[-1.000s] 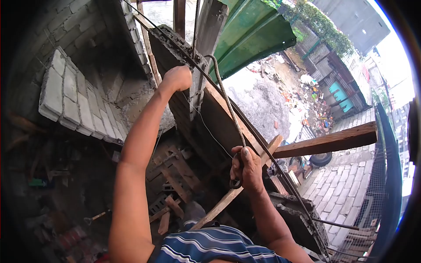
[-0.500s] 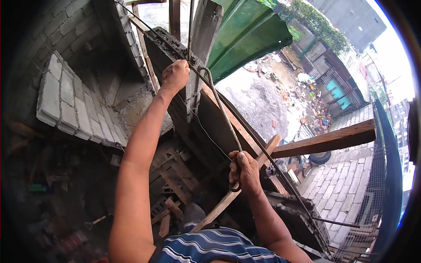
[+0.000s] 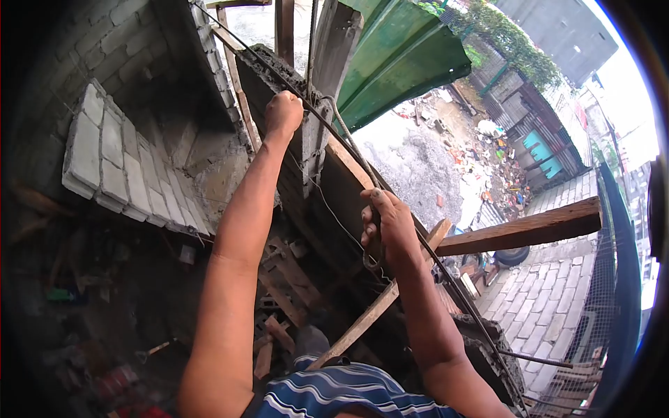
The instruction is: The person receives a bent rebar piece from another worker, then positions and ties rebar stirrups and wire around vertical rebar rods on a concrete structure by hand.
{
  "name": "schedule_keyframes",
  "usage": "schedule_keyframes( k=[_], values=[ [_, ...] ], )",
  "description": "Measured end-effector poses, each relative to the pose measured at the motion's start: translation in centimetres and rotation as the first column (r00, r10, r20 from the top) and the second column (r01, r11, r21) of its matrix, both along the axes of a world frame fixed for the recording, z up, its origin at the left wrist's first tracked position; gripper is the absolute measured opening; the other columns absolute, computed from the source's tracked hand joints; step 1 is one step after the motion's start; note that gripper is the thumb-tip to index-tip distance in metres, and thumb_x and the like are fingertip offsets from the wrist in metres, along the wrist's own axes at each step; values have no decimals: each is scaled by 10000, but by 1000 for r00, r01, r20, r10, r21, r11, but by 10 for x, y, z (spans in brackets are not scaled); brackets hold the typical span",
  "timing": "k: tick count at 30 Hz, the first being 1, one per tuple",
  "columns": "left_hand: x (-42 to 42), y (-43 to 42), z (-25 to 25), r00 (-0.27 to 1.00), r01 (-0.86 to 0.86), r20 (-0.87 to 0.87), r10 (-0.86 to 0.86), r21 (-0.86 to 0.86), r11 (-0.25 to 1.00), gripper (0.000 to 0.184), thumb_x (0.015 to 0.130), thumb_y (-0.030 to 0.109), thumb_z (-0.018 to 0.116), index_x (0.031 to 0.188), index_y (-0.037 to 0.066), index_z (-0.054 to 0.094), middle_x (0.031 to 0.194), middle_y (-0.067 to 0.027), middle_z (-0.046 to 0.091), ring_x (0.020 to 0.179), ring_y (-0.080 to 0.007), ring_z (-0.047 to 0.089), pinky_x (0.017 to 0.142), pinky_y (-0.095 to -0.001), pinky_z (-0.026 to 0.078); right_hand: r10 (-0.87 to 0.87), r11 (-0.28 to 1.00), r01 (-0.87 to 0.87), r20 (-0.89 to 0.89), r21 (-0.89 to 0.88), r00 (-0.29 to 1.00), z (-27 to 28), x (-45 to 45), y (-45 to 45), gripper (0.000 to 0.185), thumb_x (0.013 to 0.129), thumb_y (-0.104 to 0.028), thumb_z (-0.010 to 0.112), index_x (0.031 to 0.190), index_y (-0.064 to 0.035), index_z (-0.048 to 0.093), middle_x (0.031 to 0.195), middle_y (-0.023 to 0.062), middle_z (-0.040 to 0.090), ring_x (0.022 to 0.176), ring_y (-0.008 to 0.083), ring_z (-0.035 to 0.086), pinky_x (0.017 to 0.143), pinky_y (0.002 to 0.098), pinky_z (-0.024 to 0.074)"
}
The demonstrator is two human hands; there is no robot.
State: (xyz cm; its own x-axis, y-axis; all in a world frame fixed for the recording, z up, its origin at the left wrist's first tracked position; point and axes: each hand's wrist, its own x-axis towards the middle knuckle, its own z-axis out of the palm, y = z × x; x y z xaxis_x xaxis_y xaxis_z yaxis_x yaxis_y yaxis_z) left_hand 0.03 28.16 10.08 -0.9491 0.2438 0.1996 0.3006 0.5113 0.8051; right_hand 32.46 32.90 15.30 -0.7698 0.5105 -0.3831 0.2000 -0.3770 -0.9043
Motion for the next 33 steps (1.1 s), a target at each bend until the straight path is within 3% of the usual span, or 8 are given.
schedule_keyframes(
  k=[4, 6, 10, 11, 15, 24, 29, 33],
  values=[
    [0, -11, 15, 956, 109, 258, -143, 140, 984, 176, 884, 176, 634, 908, 40, 742, 933, -191, 754, 936, -352, 727, 828, -433, 559, 29, 999, -30, -32, -42, 999, -4, -8, 1, 346, 1079, -321, 511, 1170, 4, 589, 721, 14, 533, 506, 70, 461, 464, 276, 507],
    [3, -17, 23, 943, 251, 217, -251, 27, 968, 159, 867, 149, 633, 902, 35, 738, 918, -199, 751, 906, -341, 729, 787, -423, 566, 34, 998, -37, -51, -53, 998, -4, -10, 1, 346, 1076, -323, 519, 1160, 5, 592, 719, 10, 531, 507, 69, 461, 465, 274, 505],
    [-2, -16, 5, 870, 158, -383, -310, -380, 911, 89, 849, 129, 667, 876, 62, 719, 848, -162, 721, 761, -352, 682, 742, -466, 540, 15, 997, -18, -48, -75, 999, -5, -12, 5, 349, 1077, -303, 507, 1145, 28, 596, 719, 32, 552, 489, 92, 481, 437, 277, 492],
    [-2, -17, 2, 822, 139, -476, -311, -363, 921, 57, 846, 112, 684, 842, 62, 712, 889, -182, 681, 842, -400, 666, 782, -487, 543, 14, 997, -17, -48, -79, 999, -6, -10, 5, 346, 1077, -302, 509, 1141, 26, 596, 716, 34, 551, 489, 92, 480, 438, 279, 492],
    [2, -26, 5, 786, 141, -519, -335, -378, 915, 50, 846, 99, 690, 828, 57, 710, 883, -175, 648, 874, -388, 667, 786, -481, 542, 16, 999, -18, -30, -47, 999, -7, -3, 6, 342, 1075, -301, 512, 1138, 23, 597, 706, 35, 547, 487, 92, 481, 434, 282, 493],
    [1, -21, 9, 931, 146, -265, -250, -358, 922, 114, 811, 177, 743, 835, 66, 761, 949, -187, 701, 911, -365, 691, 815, -467, 560, 15, 996, -20, -57, -88, 998, -12, -6, -1, 357, 1075, -319, 525, 1183, 18, 577, 721, 20, 539, 503, 73, 471, 458, 273, 513],
    [-9, -24, 4, 794, 144, -510, -330, -369, 918, 121, 850, 189, 719, 818, 75, 743, 857, -189, 671, 854, -376, 674, 793, -473, 551, 30, 995, -37, -83, -93, 996, -12, -12, -4, 348, 1079, -314, 519, 1182, 13, 576, 720, 17, 532, 506, 70, 463, 459, 272, 512],
    [-14, -31, 1, 732, 256, -506, -456, -415, 873, 122, 872, 181, 703, 839, 66, 729, 858, -186, 676, 852, -376, 677, 779, -476, 546, 1, 997, -6, -68, -80, 998, -8, -10, -10, 345, 1083, -312, 512, 1180, 12, 577, 721, 18, 532, 507, 69, 461, 461, 269, 510]
  ],
)
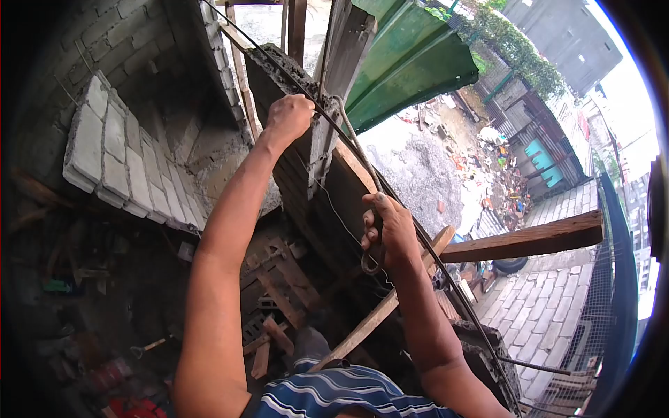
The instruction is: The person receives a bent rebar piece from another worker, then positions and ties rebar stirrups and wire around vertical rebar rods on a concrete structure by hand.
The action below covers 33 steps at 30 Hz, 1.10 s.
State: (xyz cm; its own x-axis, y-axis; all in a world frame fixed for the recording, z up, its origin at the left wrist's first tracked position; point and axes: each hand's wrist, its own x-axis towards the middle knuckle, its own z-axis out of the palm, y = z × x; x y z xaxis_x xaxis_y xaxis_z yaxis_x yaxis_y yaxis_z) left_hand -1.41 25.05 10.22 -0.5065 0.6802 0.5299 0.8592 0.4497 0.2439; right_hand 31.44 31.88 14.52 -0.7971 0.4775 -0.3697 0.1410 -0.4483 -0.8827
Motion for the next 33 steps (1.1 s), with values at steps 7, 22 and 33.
schedule_keyframes(
  k=[7, 22, 33],
  values=[
    [12, 1, 10, 995, -50, 90, 45, 54, 997, 147, 884, 163, 681, 799, 43, 676, 812, -204, 703, 812, -383, 707, 722, -466, 560, 0, 1000, 0, -7, -30, 1000, -8, 10, 1, 371, 1081, -329, 507, 1160, 26, 581, 706, 36, 546, 499, 89, 474, 445, 282, 502],
    [-12, 12, 0, 836, -146, 529, 142, -35, 989, 236, 903, 292, 677, 971, 71, 724, 1003, -213, 729, 1010, -393, 695, 895, -469, 542, -10, 995, 5, -53, -100, 999, -7, -3, 5, 343, 1086, -317, 503, 1187, 4, 567, 738, 17, 536, 523, 72, 477, 470, 272, 515],
    [0, 4, -8, 992, -27, 125, 6, 166, 986, 209, 853, 232, 751, 826, 40, 671, 849, -181, 647, 833, -377, 659, 773, -473, 526, -92, 986, 93, -13, 139, 996, -1, -51, 13, 250, 1021, -255, 602, 1022, -5, 589, 684, 21, 524, 472, 89, 463, 421, 285, 469]
  ],
)
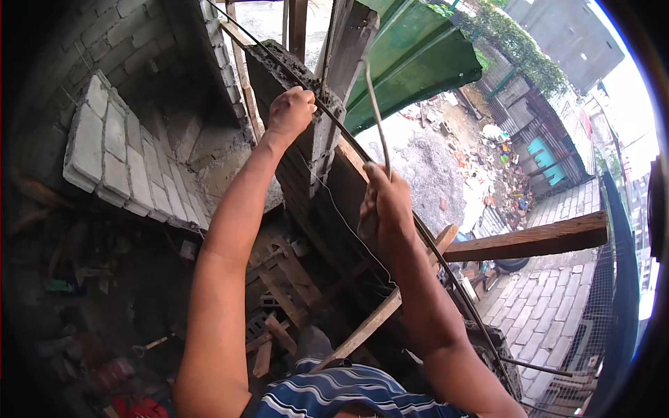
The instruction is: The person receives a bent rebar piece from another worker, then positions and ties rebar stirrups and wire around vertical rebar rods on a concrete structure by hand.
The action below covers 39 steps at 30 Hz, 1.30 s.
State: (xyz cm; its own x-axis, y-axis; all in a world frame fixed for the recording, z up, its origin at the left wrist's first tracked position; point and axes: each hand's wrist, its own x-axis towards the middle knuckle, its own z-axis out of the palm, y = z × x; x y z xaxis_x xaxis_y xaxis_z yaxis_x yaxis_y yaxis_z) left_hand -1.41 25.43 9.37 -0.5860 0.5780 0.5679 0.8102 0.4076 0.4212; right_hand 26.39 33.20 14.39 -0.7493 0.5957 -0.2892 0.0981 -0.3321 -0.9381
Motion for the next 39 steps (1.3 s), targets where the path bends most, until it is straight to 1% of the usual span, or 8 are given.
schedule_keyframes(
  k=[6, 8, 10, 14, 16, 21, 26, 39],
  values=[
    [-11, 3, -4, 997, -3, 76, 3, 3, 1000, 196, 826, 218, 769, 826, 36, 697, 852, -173, 670, 818, -337, 674, 749, -430, 536, 18, 1000, -16, -69, 26, 997, 16, -79, 41, 125, 964, -146, 608, 941, -25, 590, 662, 10, 519, 465, 95, 424, 409, 270, 356],
    [-16, 0, 8, 987, 15, 160, -14, -6, 1000, 186, 818, 212, 775, 842, 38, 714, 841, -167, 681, 800, -307, 684, 744, -409, 539, 53, 982, -79, -155, -172, 987, 13, -102, 50, 87, 943, -84, 617, 964, -2, 598, 748, 47, 585, 552, 122, 543, 440, 271, 410],
    [-22, -2, 21, 893, 58, 450, 9, -135, 989, 189, 800, 209, 783, 891, 48, 747, 818, -135, 705, 773, -232, 688, 747, -373, 535, 19, 985, -49, -185, -163, 982, 7, -123, 48, 92, 929, -52, 622, 987, 17, 601, 789, 67, 608, 617, 149, 599, 470, 276, 451],
    [-26, -4, 26, 875, 76, 484, -24, -89, 993, 181, 763, 212, 803, 849, 62, 752, 809, -138, 725, 796, -261, 714, 769, -375, 544, -43, 999, 35, -215, -40, 976, 2, -154, 35, 168, 889, 21, 639, 1046, 66, 599, 885, 115, 651, 786, 212, 705, 560, 298, 548],
    [-32, -3, 22, 885, 91, 464, -34, -102, 991, 192, 775, 213, 793, 879, 57, 753, 801, -122, 723, 781, -237, 702, 762, -367, 539, -5, 1000, 5, -185, -1, 983, 2, -164, 26, 304, 924, -17, 628, 1199, 79, 538, 1022, 162, 682, 801, 224, 702, 616, 310, 580],
    [-33, -2, 18, 911, 114, 408, -59, -112, 987, 188, 792, 200, 766, 895, 45, 743, 853, -140, 718, 828, -267, 698, 812, -383, 533, -69, 899, 114, -120, 422, 990, -11, -145, 1, 200, 908, -128, 644, 1015, 41, 646, 812, 131, 703, 727, 152, 662, 583, 309, 511],
    [-27, -7, 16, 969, 118, 231, -82, -145, 982, 137, 825, 164, 732, 879, 38, 731, 942, -153, 699, 967, -338, 670, 916, -428, 509, -108, 547, 46, 15, 836, 994, 3, -146, 47, 182, 877, -137, 679, 991, 5, 669, 890, 179, 734, 828, 279, 720, 774, 386, 549],
    [-26, -12, 10, 982, 145, 131, -134, -79, 986, 137, 850, 112, 735, 973, 51, 736, 977, -167, 685, 999, -367, 664, 914, -454, 518, 84, 472, -84, 50, 878, 995, -29, -213, 87, 185, 792, -116, 753, 927, -7, 688, 795, 123, 704, 735, 179, 676, 710, 340, 540]
  ],
)
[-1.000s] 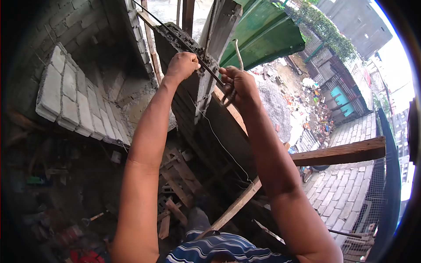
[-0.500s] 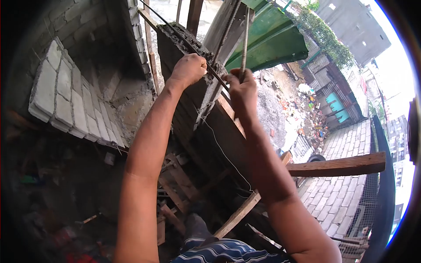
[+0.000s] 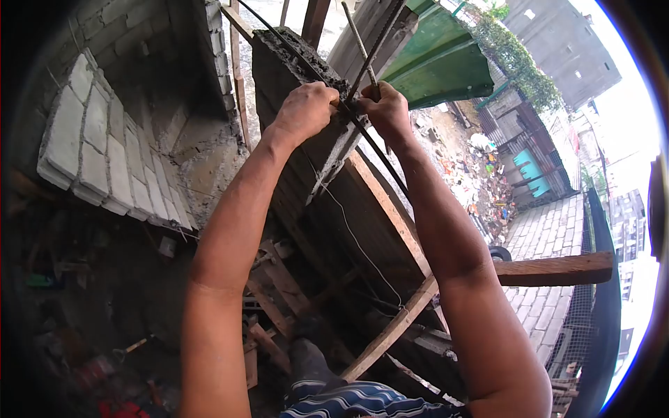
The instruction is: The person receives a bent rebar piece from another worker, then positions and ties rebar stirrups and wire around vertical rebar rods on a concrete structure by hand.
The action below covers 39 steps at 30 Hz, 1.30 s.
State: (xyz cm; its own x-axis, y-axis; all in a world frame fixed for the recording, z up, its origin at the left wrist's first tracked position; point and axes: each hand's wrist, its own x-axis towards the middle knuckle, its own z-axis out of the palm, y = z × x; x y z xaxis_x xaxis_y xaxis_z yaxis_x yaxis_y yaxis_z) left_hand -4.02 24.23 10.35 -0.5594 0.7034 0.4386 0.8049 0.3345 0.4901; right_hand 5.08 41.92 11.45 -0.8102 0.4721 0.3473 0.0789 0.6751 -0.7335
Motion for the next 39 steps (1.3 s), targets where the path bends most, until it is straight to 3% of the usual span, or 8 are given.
schedule_keyframes(
  k=[10, 13, 17, 23, 27, 33, 37, 39],
  values=[
    [3, 2, -10, 996, -20, -82, 22, 27, 999, 126, 850, 48, 686, 974, 30, 695, 956, -192, 657, 982, -401, 648, 890, -491, 510, 72, 995, -74, -31, -68, 997, 1, -11, -1, 206, 817, -85, 687, 1006, -9, 713, 870, 119, 733, 795, 173, 691, 738, 333, 549],
    [0, 1, -12, 1000, 0, -11, 0, 43, 999, 160, 840, 45, 704, 999, 27, 700, 991, -190, 673, 993, -392, 656, 885, -473, 520, 64, 997, -64, -15, -44, 998, 1, -7, -4, 237, 820, -86, 679, 1036, 1, 719, 908, 128, 747, 829, 184, 696, 794, 333, 552],
    [-13, 3, -8, 1000, 18, 16, -20, 155, 988, 203, 828, 48, 732, 1028, 27, 708, 1021, -184, 700, 996, -367, 682, 880, -441, 534, -9, 984, 11, 12, -179, 1000, -10, -2, -1, 300, 806, -110, 693, 1072, 26, 719, 943, 150, 750, 864, 210, 704, 829, 329, 539],
    [-9, -1, 10, 965, 40, 261, -36, -8, 999, 181, 819, 68, 747, 990, 14, 720, 976, -172, 736, 940, -306, 720, 848, -393, 542, 60, 998, -58, 45, -27, 997, 4, -10, 7, 268, 788, -96, 700, 1030, 15, 734, 903, 159, 742, 841, 197, 701, 801, 331, 540],
    [11, -4, 19, 970, 31, 242, -25, -19, 999, 192, 836, 104, 724, 1010, 23, 735, 982, -182, 736, 970, -339, 714, 875, -406, 540, 140, 988, -133, 92, -73, 986, 10, -16, 10, 245, 778, -102, 708, 991, 14, 745, 859, 162, 741, 801, 194, 699, 770, 335, 540],
    [6, 5, -1, 975, -31, 222, 28, 10, 999, 263, 869, 153, 697, 1097, 31, 747, 1011, -198, 737, 1018, -358, 706, 934, -416, 539, 63, 993, -44, 174, -113, 983, 13, -8, 14, 250, 762, -106, 694, 970, 21, 748, 843, 149, 741, 775, 193, 690, 761, 344, 545],
    [8, 4, -2, 977, -29, 212, 17, 55, 998, 255, 885, 165, 685, 1085, 22, 752, 1009, -203, 740, 1020, -353, 708, 929, -405, 537, 78, 990, -44, 258, -135, 963, 27, 7, 10, 237, 771, -118, 686, 953, 22, 743, 758, 103, 695, 654, 155, 648, 621, 326, 530],
    [11, 5, 1, 914, 24, 404, -36, 35, 999, 253, 889, 176, 682, 1069, 14, 755, 1014, -205, 740, 1003, -340, 716, 906, -389, 543, 110, 981, -55, 300, -185, 948, 28, 14, 9, 230, 781, -126, 688, 949, 21, 741, 724, 81, 671, 607, 139, 624, 566, 314, 516]
  ],
)
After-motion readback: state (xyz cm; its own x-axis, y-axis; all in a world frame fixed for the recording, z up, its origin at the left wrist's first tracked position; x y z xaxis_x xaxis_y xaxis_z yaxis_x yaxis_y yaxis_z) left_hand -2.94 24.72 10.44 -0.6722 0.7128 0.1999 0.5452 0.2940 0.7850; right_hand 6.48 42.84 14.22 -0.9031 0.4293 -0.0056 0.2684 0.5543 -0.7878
